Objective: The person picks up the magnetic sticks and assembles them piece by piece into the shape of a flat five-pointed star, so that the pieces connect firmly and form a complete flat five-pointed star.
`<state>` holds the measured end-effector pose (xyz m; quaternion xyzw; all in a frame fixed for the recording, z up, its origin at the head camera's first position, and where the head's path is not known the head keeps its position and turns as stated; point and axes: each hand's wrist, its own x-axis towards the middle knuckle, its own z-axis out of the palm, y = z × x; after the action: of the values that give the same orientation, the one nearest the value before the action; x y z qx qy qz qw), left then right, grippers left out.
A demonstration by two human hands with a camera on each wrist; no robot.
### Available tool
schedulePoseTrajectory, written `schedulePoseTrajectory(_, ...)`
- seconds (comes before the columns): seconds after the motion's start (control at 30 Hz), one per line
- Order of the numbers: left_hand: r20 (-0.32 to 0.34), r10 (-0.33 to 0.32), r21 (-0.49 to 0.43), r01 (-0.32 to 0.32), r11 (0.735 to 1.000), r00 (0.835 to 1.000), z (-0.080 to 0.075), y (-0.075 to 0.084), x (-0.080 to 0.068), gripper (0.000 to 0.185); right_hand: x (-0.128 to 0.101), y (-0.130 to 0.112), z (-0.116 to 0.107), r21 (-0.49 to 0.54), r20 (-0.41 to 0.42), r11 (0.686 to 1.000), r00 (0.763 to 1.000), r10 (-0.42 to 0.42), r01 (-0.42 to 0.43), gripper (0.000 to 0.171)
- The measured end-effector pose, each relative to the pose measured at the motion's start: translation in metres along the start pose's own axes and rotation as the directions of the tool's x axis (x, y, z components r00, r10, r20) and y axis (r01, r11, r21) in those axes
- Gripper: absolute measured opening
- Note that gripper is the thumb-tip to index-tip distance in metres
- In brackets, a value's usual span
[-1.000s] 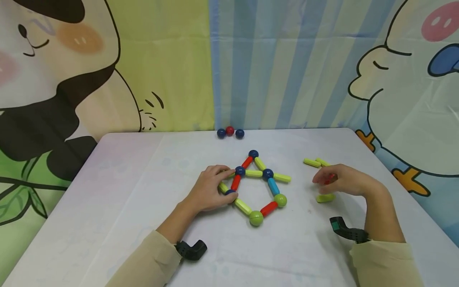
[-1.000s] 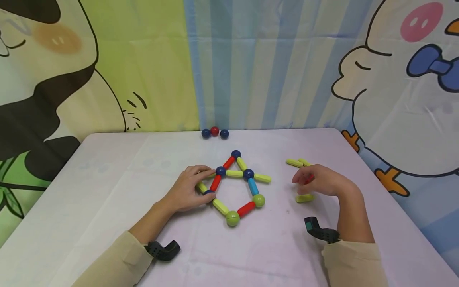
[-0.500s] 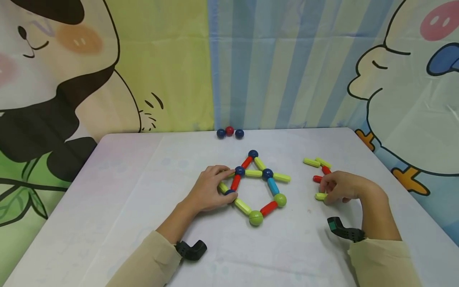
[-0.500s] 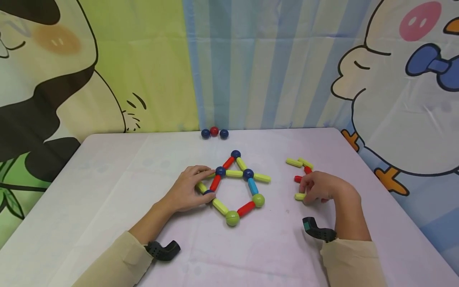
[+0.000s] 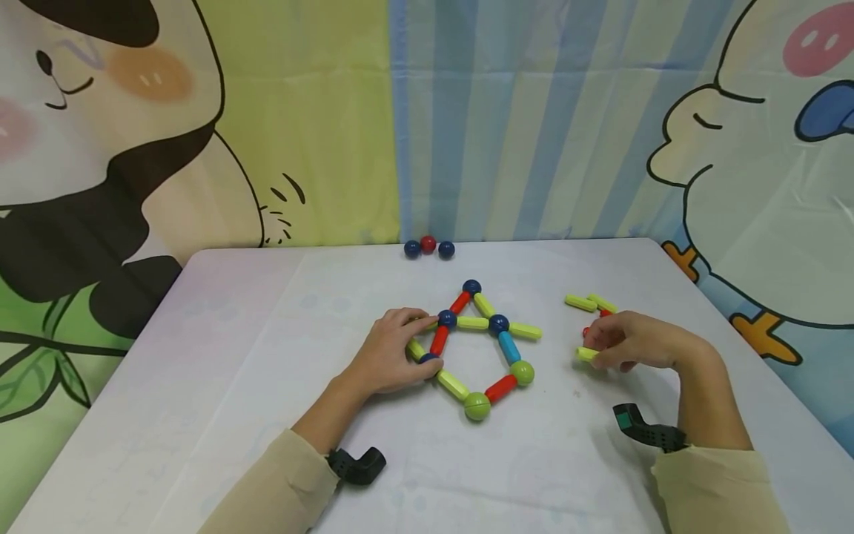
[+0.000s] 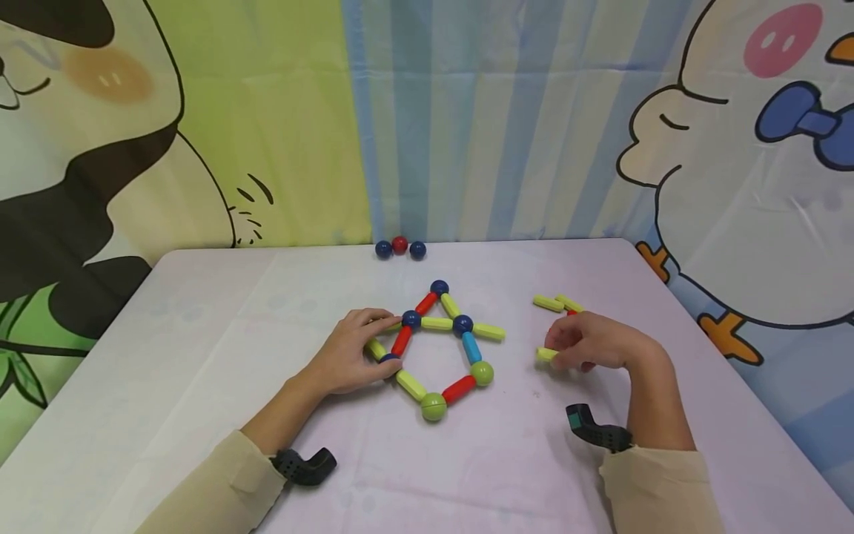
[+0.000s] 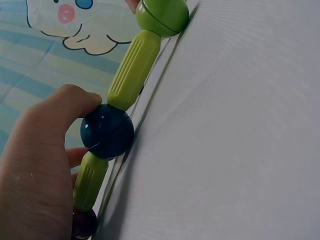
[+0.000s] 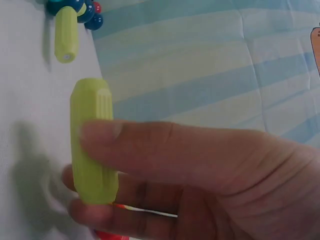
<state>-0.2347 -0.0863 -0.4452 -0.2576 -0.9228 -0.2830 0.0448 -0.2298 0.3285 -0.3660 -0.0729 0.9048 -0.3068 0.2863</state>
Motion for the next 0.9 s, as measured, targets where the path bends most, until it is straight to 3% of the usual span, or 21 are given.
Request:
schedulePoseTrajectory(0.47,0.006,-0.006,0.004,0.006,1.000,1.000,0.000,-0.001,-0.002,0.065,0.020,-0.011,0.013,0.127,0.034,0.981,0.987,-0.154,0.148,0.027)
schedulePoseTrajectory(0.9,-0.018,0.019,0.017,-0.019,1.000,1.000,0.001,-0.001,-0.002,0.057,0.038,-0.016,0.027,0.153,0.063,0.973,0.981,-0.184,0.172,0.026)
